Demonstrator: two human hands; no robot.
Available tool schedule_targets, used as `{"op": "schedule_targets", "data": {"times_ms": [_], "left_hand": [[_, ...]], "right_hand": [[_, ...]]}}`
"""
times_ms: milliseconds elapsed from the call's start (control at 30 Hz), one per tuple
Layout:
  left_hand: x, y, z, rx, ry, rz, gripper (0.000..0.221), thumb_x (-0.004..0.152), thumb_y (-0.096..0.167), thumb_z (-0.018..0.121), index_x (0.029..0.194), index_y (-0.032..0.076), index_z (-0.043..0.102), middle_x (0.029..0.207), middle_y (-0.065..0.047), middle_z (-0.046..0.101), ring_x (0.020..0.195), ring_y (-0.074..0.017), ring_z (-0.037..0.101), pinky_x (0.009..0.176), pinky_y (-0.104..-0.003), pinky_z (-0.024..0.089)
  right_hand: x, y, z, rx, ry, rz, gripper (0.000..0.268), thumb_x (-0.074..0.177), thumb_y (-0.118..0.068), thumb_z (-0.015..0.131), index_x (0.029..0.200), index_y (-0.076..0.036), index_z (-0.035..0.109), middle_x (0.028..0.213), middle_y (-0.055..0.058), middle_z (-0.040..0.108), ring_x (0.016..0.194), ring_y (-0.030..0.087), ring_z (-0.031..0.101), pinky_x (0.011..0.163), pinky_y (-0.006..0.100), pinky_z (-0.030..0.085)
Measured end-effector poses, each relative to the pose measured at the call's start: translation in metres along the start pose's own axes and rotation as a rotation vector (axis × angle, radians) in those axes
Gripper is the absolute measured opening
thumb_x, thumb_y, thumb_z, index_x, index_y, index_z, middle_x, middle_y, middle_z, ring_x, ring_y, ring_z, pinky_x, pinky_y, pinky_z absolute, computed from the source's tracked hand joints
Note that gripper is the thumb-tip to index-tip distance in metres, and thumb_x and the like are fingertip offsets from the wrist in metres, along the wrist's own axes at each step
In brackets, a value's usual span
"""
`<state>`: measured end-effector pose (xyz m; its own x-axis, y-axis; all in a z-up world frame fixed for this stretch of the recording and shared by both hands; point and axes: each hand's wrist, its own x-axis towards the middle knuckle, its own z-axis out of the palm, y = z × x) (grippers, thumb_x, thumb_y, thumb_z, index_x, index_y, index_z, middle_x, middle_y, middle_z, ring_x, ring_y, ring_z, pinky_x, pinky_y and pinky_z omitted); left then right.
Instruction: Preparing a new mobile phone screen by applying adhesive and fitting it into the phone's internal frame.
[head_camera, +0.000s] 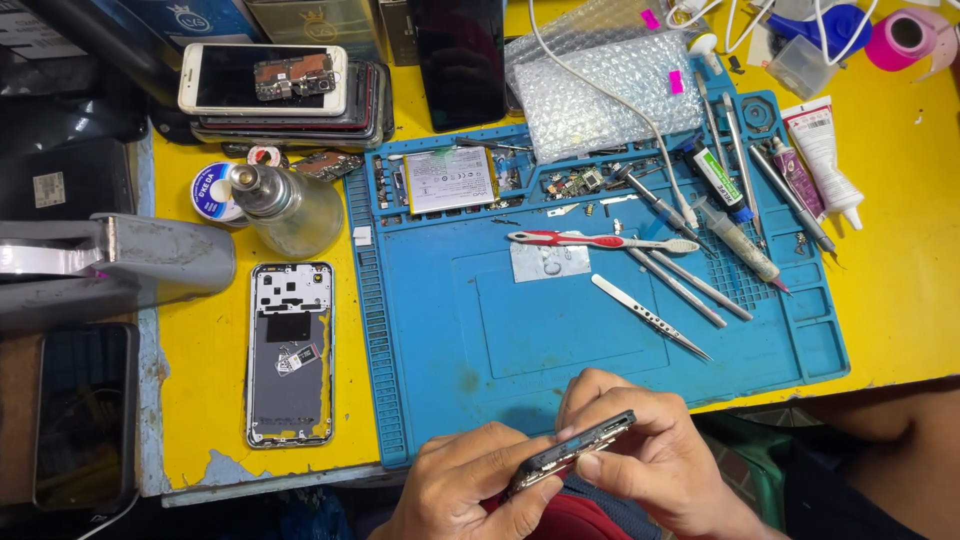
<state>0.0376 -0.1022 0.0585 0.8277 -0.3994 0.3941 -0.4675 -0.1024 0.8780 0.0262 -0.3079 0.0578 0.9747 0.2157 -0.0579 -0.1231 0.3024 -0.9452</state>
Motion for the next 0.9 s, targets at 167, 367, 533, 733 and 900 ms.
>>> {"op": "schedule_targets", "data": {"times_ms": [167, 367, 533, 733, 900], "left_hand": [[0.006, 0.007, 0.001, -0.08, -0.027, -0.064, 0.012, 0.095, 0.008, 0.07, 0.106, 0.005, 0.074, 0.086, -0.009, 0.073, 0.066, -0.0166, 0.068, 0.057, -0.027, 0.054], [0.001, 0.005, -0.002, -0.148, -0.057, -0.285, 0.021, 0.096, 0.022, 0.067, 0.109, 0.007, 0.076, 0.087, -0.003, 0.069, 0.072, -0.0168, 0.065, 0.064, -0.03, 0.052], [0.008, 0.01, -0.007, -0.244, -0.077, -0.437, 0.027, 0.094, 0.025, 0.066, 0.112, 0.008, 0.076, 0.095, -0.004, 0.075, 0.082, -0.0161, 0.068, 0.072, -0.03, 0.054], [0.008, 0.009, -0.006, -0.216, -0.061, -0.411, 0.025, 0.093, 0.022, 0.066, 0.111, 0.011, 0.078, 0.081, -0.001, 0.069, 0.07, -0.015, 0.059, 0.063, -0.029, 0.049], [0.003, 0.004, -0.004, -0.224, -0.025, -0.362, 0.026, 0.093, 0.024, 0.064, 0.111, 0.01, 0.077, 0.083, -0.003, 0.07, 0.07, -0.0159, 0.061, 0.063, -0.031, 0.049]], "right_hand": [[-0.003, 0.006, -0.001, 0.033, 0.047, -0.028, 0.015, 0.086, -0.016, 0.078, 0.092, -0.003, 0.077, 0.084, 0.014, 0.066, 0.075, 0.028, 0.062, 0.068, 0.041, 0.053], [-0.006, 0.015, 0.001, 0.163, 0.116, 0.113, 0.017, 0.088, -0.011, 0.078, 0.088, 0.004, 0.071, 0.084, 0.011, 0.056, 0.064, 0.021, 0.052, 0.052, 0.032, 0.044], [-0.006, 0.019, 0.008, 0.22, 0.16, 0.107, 0.015, 0.087, -0.008, 0.078, 0.09, 0.006, 0.073, 0.082, 0.011, 0.06, 0.067, 0.024, 0.058, 0.055, 0.036, 0.045], [-0.011, 0.023, 0.011, 0.226, 0.186, 0.088, 0.013, 0.086, -0.004, 0.078, 0.091, 0.006, 0.073, 0.084, 0.014, 0.059, 0.066, 0.026, 0.058, 0.053, 0.036, 0.047], [-0.014, 0.032, 0.012, 0.217, 0.204, 0.055, 0.011, 0.084, -0.004, 0.079, 0.086, 0.006, 0.074, 0.081, 0.013, 0.058, 0.061, 0.022, 0.052, 0.048, 0.032, 0.044]]}}
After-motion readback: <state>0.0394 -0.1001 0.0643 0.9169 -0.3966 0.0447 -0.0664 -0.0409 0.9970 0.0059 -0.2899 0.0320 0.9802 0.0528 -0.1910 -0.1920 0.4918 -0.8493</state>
